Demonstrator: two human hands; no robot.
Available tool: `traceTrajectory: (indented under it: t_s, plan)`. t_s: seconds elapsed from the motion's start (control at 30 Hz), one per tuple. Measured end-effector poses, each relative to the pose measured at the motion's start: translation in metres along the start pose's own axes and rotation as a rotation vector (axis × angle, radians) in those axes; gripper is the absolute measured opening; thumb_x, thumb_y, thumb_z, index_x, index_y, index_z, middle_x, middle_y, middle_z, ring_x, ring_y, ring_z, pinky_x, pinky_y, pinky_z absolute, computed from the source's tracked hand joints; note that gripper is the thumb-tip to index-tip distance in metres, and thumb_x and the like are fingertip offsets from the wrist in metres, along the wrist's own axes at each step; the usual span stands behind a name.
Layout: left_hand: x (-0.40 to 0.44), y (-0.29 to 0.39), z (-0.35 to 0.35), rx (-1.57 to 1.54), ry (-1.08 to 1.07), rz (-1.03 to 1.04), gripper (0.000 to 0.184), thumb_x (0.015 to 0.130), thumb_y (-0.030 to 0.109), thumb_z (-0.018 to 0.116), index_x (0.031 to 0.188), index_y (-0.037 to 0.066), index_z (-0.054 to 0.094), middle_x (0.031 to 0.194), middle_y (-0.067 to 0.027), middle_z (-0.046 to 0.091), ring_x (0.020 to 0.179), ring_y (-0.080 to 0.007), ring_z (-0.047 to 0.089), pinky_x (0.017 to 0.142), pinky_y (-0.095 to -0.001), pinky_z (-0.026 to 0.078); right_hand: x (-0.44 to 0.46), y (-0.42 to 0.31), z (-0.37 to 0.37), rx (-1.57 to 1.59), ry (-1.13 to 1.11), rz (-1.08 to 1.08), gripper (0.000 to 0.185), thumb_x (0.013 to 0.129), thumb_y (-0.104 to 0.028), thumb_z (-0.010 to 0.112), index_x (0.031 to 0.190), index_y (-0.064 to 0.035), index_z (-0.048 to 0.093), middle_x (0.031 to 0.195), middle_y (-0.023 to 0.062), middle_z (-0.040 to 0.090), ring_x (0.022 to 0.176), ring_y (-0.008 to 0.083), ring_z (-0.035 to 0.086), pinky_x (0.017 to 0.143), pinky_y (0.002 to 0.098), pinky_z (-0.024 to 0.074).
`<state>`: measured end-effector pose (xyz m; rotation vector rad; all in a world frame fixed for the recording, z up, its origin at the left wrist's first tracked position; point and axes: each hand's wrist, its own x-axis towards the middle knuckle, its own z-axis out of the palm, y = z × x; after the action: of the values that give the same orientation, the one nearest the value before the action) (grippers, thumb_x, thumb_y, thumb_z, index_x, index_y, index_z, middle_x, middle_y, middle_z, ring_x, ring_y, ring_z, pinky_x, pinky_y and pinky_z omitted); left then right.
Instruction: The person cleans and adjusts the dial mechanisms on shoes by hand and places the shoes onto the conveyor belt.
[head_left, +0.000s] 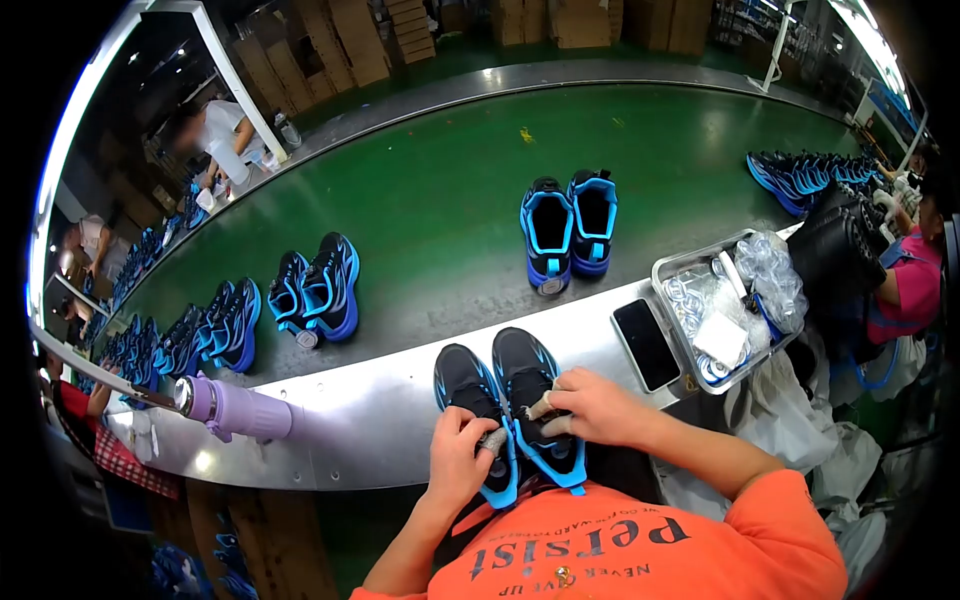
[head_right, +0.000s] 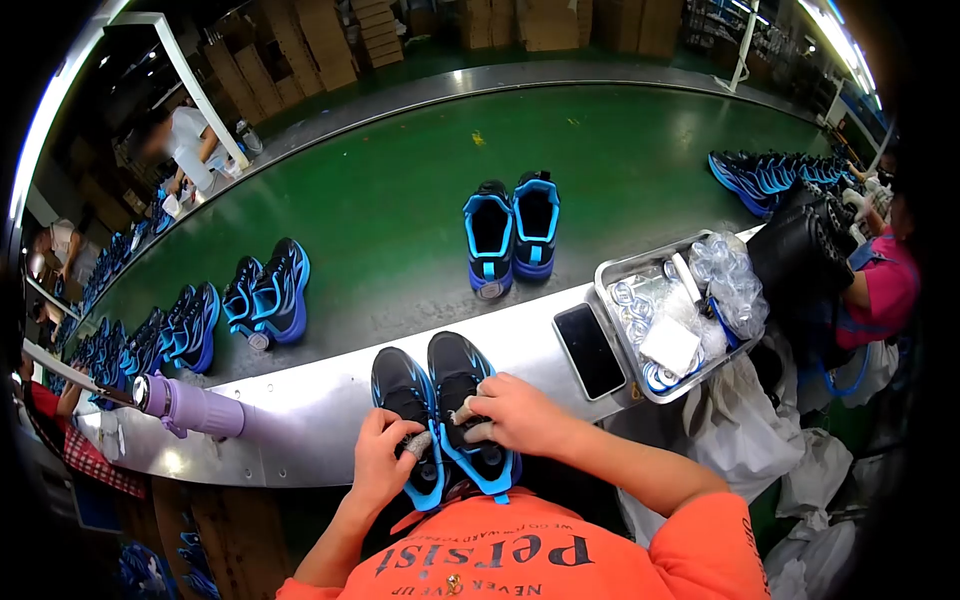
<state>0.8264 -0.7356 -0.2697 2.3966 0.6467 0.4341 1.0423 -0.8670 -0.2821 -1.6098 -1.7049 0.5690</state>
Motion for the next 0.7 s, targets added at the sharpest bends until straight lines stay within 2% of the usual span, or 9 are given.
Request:
traceTrajectory:
  t_s: [0.13, 0.17, 0.2, 0.27, 0.37, 0.47, 0.5, 0.6, 0.7]
  plan:
    - [-0.002, -0.008, -0.004, -0.007, -0.035, 0.098, 0.028, 0.071, -0.001, 0.072, 0.098, 0.005, 0.070, 0.092, -0.0109, 0.056, 0.087, -0.0295, 0.057, 0.075, -0.0378, 0.047, 0.002, -0.001, 0.014, -0.163, 0.084, 0.105, 0.026, 0.080, -0.031, 0.077, 0.102, -0.0176, 0.072, 0.083, 0.0068, 0.059, 0.085, 0.0284, 0.057, 0.078, 0.0375, 0.0460]
    - [-0.001, -0.009, -0.006, 0.001, -0.034, 0.126, 0.029, 0.071, -0.001, 0.072, 0.099, 0.005, 0.069, 0.093, -0.0109, 0.056, 0.088, -0.0295, 0.057, 0.075, -0.0378, 0.047, 0.004, 0.003, 0.003, -0.042, -0.003, 0.013, 0.028, 0.081, -0.030, 0.077, 0.105, -0.0172, 0.071, 0.085, 0.0072, 0.058, 0.084, 0.0291, 0.057, 0.077, 0.0362, 0.0459]
    - [-0.003, -0.005, -0.005, 0.013, 0.010, 0.061, 0.029, 0.071, -0.001, 0.071, 0.099, 0.006, 0.069, 0.093, -0.0107, 0.057, 0.088, -0.0298, 0.057, 0.076, -0.0379, 0.047, 0.008, -0.013, -0.017, 0.197, -0.125, 0.068, 0.024, 0.081, -0.030, 0.077, 0.099, -0.0175, 0.069, 0.080, 0.0063, 0.057, 0.086, 0.0329, 0.058, 0.080, 0.0388, 0.0463]
    - [-0.007, 0.009, -0.001, 0.023, 0.095, -0.063, 0.030, 0.071, -0.001, 0.071, 0.101, 0.006, 0.069, 0.095, -0.0103, 0.058, 0.088, -0.0302, 0.057, 0.076, -0.0380, 0.047, 0.005, -0.005, -0.008, 0.298, -0.133, 0.072, 0.029, 0.081, -0.031, 0.077, 0.105, -0.0170, 0.070, 0.085, 0.0080, 0.056, 0.092, 0.0326, 0.058, 0.082, 0.0390, 0.0465]
    - [-0.001, 0.003, -0.004, -0.116, -0.031, -0.076, 0.032, 0.074, 0.001, 0.072, 0.105, 0.008, 0.069, 0.093, -0.0081, 0.062, 0.084, -0.0257, 0.057, 0.071, -0.0345, 0.047, 0.002, -0.012, 0.010, 0.043, -0.006, 0.242, 0.035, 0.081, -0.032, 0.078, 0.112, -0.0179, 0.070, 0.087, 0.0087, 0.055, 0.093, 0.0306, 0.059, 0.079, 0.0403, 0.0481]
    - [0.001, -0.001, -0.015, -0.185, -0.085, -0.065, 0.033, 0.074, 0.001, 0.070, 0.106, 0.009, 0.070, 0.091, -0.0067, 0.063, 0.082, -0.0223, 0.056, 0.068, -0.0323, 0.047, 0.002, -0.008, 0.014, 0.076, 0.057, 0.161, 0.034, 0.081, -0.034, 0.077, 0.110, -0.0174, 0.071, 0.087, 0.0093, 0.054, 0.085, 0.0288, 0.059, 0.071, 0.0400, 0.0488]
    - [0.000, -0.001, -0.016, -0.167, -0.079, -0.047, 0.033, 0.073, 0.001, 0.070, 0.105, 0.008, 0.070, 0.092, -0.0066, 0.064, 0.083, -0.0230, 0.056, 0.069, -0.0328, 0.047, 0.005, -0.006, 0.011, 0.135, 0.133, 0.003, 0.028, 0.081, -0.033, 0.077, 0.102, -0.0155, 0.071, 0.084, 0.0088, 0.053, 0.076, 0.0291, 0.057, 0.067, 0.0407, 0.0478]
    - [0.001, 0.000, -0.015, -0.057, -0.066, 0.030, 0.027, 0.072, 0.002, 0.072, 0.098, 0.008, 0.069, 0.096, -0.0063, 0.065, 0.090, -0.0268, 0.058, 0.075, -0.0365, 0.048, 0.009, -0.009, 0.006, 0.095, -0.039, -0.102, 0.021, 0.083, -0.031, 0.075, 0.094, -0.0133, 0.069, 0.085, 0.0102, 0.052, 0.075, 0.0298, 0.056, 0.068, 0.0417, 0.0465]
    - [-0.001, -0.006, -0.008, -0.009, -0.056, 0.032, 0.026, 0.071, 0.002, 0.072, 0.096, 0.007, 0.069, 0.098, -0.0072, 0.064, 0.093, -0.0286, 0.058, 0.078, -0.0380, 0.048, 0.004, -0.012, 0.016, -0.151, -0.109, -0.087, 0.015, 0.088, -0.026, 0.069, 0.093, -0.0127, 0.066, 0.093, 0.0118, 0.050, 0.076, 0.0309, 0.055, 0.068, 0.0426, 0.0465]
